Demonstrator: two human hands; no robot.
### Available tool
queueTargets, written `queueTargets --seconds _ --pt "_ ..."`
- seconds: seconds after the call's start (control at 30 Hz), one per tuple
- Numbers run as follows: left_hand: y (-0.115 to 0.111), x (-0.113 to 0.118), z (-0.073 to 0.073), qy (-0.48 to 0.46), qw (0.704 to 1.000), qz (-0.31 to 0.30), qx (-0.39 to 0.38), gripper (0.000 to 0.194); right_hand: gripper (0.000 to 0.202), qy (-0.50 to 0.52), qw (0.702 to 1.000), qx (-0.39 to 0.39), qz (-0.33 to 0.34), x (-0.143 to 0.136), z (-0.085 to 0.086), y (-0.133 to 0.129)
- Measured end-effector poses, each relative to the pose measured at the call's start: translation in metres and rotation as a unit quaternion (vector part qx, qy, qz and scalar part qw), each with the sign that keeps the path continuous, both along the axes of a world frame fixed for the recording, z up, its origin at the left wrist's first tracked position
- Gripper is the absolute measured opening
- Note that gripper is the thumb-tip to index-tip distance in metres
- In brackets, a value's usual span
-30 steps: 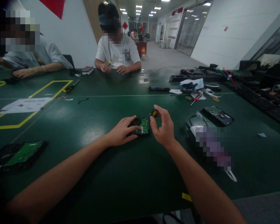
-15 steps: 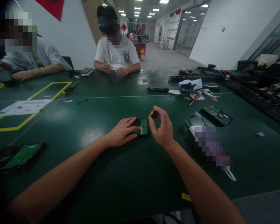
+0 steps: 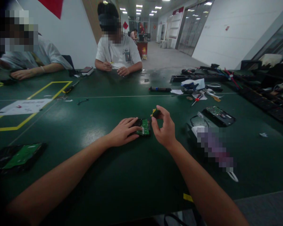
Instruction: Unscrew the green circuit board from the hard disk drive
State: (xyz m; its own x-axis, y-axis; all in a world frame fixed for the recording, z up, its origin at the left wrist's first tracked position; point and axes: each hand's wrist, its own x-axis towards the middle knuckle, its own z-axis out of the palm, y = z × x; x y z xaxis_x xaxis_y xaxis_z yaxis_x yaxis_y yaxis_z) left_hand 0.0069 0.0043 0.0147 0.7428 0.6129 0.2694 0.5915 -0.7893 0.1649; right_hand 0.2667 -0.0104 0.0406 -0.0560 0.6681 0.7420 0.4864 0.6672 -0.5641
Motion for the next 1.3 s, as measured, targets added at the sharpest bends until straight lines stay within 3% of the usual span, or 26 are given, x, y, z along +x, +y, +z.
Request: queueTargets --seconds 0.23,0.53,0.8,1.1,1.3 --pt "-0.007 0.003 0.004 0.017 0.999 -0.006 0.038 0.039 0.058 -0.027 0.998 0.030 -0.041 -0.001 0.000 0.000" --pt "-0.029 0.027 0.017 0.128 0.985 0.014 0.113 0.035 0.057 -0.030 0.998 0.032 -0.042 0.000 -0.001 0.002" --pt "-0.042 0.039 0.022 0.146 0.979 0.042 0.137 0.033 0.058 -0.032 0.998 0.034 -0.044 0.000 -0.002 0.002" --pt "-0.058 0.051 0.018 0.160 0.978 0.114 0.076 0.048 0.058 -0.029 0.998 0.031 -0.039 0.001 -0.001 0.001" --pt "-0.061 0.050 0.002 0.108 0.983 0.144 0.027 0.054 0.058 -0.029 0.999 0.025 -0.036 0.001 -0.001 0.002"
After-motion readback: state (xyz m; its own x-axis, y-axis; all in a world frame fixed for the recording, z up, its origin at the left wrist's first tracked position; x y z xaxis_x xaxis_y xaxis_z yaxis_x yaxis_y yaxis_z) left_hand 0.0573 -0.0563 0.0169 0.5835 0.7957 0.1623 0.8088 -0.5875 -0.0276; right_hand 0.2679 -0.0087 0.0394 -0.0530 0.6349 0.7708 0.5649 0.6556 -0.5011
